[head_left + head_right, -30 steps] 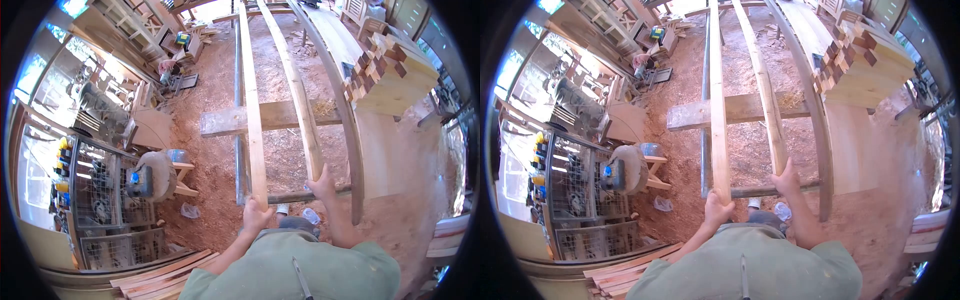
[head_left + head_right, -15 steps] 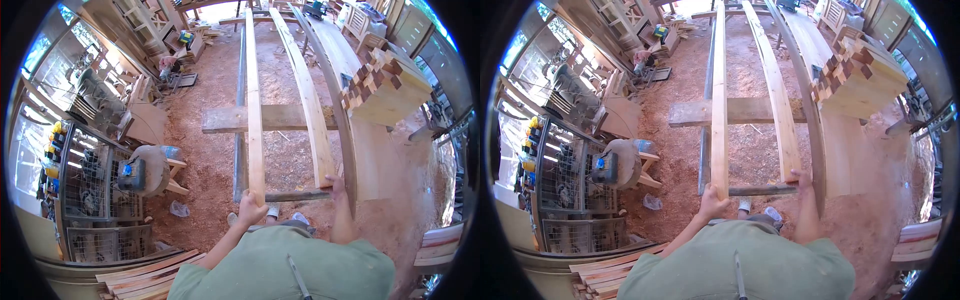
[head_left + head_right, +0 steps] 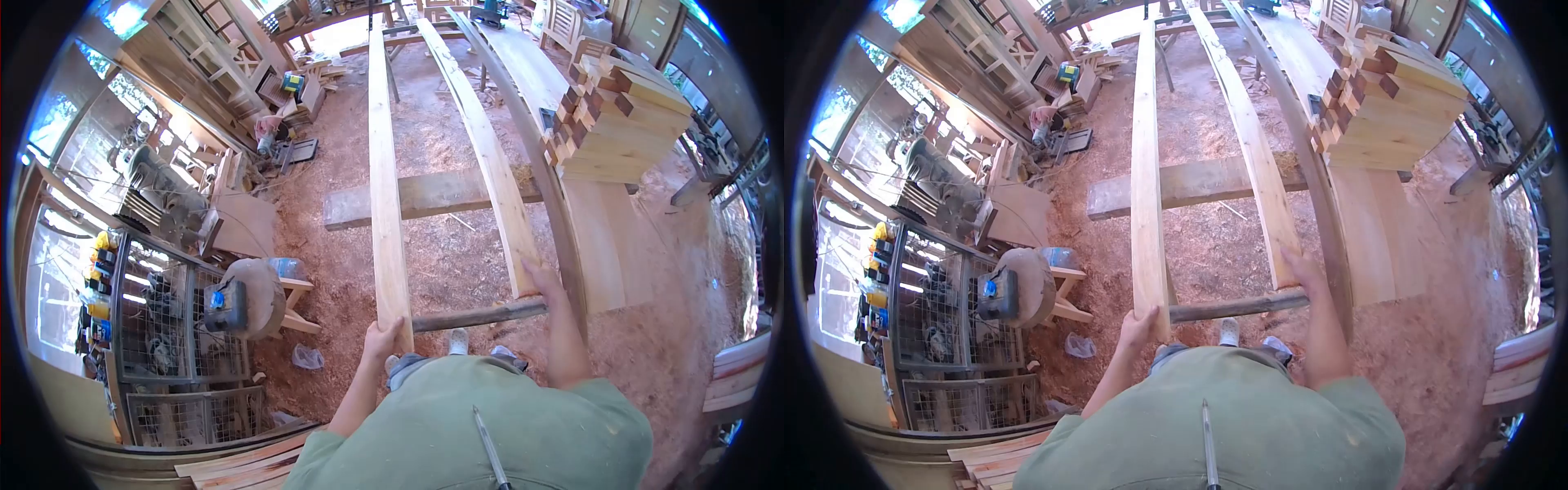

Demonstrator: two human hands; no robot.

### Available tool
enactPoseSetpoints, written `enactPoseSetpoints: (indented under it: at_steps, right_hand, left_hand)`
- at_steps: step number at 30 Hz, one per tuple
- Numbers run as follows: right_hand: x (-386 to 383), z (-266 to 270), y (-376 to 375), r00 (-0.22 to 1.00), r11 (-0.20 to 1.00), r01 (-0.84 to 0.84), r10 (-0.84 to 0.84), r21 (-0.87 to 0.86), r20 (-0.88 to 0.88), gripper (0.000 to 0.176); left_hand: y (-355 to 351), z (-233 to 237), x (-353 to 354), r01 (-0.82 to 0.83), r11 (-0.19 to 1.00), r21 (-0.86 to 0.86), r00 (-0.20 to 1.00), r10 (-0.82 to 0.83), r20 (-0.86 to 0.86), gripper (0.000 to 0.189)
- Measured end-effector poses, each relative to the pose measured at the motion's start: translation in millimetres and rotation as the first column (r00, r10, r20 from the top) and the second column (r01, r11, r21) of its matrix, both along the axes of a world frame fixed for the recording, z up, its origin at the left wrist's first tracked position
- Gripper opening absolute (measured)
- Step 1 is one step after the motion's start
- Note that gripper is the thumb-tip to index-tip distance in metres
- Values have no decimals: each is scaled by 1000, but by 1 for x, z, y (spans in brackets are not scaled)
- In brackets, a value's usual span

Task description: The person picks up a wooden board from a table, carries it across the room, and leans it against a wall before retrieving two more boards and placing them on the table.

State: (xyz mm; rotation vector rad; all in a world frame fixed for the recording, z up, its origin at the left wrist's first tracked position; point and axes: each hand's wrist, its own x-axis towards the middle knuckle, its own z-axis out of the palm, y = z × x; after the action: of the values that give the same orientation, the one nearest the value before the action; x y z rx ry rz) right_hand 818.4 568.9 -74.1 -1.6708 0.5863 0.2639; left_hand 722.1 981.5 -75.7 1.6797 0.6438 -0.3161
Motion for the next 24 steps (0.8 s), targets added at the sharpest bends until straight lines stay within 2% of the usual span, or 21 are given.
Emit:
enactPoseSetpoints:
  at_steps: [2, 3, 5, 7, 8, 10, 11, 13, 14, 16, 20, 22, 24]
  right_hand:
    - [-9, 24, 20, 995, 997, 32, -38, 76, 92, 48]
    - [-15, 28, 34, 996, 997, 27, -33, 75, 82, 48]
    - [-23, 34, 69, 999, 997, -29, 30, -77, 16, 49]
    - [-39, 34, 112, 994, 989, -76, 85, -131, 66, 50]
    - [-46, 23, 120, 994, 989, -81, 90, -125, 64, 50]
    - [-57, -7, 138, 992, 996, -89, 91, -30, 83, 55]
    - [-59, -15, 143, 993, 996, -86, 87, -25, 73, 55]
    - [-58, -20, 147, 970, 996, 59, -44, -60, 238, 58]
    - [-59, -16, 149, 971, 996, 65, -49, -62, 236, 58]
    - [-58, -5, 150, 972, 968, 40, 20, -249, 233, 57]
    - [-59, 15, 151, 974, 978, 15, 33, -208, 225, 55]
    - [-59, 29, 152, 961, 981, 5, 49, -195, 272, 43]
    - [-59, 33, 149, 969, 975, 8, 48, -222, 242, 47]
  left_hand:
    - [3, -4, 1, 15, 999, 39, 1000, -15, 12, 60]
    - [3, -6, -1, 34, 997, 75, 999, -36, 33, 61]
    - [5, -11, -2, 37, 997, 67, 999, -38, 13, 66]
    - [9, -22, -2, 38, 997, 66, 999, -38, -7, 71]
    - [11, -33, -4, 50, 985, 165, 999, -48, -17, 75]
    - [3, -6, -2, 97, 942, 321, 994, -75, -79, 81]
    - [-1, 3, -4, 103, 940, 324, 993, -78, -89, 81]
    - [-7, 14, -1, 73, 916, 394, 997, -59, -48, 77]
    - [-9, 17, 0, 80, 917, 392, 997, -65, -50, 77]
    - [-12, 21, -2, 66, 882, 467, 998, -68, -12, 76]
    - [-16, 26, -1, 45, 909, 415, 999, -44, -13, 74]
    - [-15, 28, -1, 63, 909, 412, 998, -64, -13, 74]
    - [-16, 27, -2, 66, 912, 405, 998, -69, -7, 74]
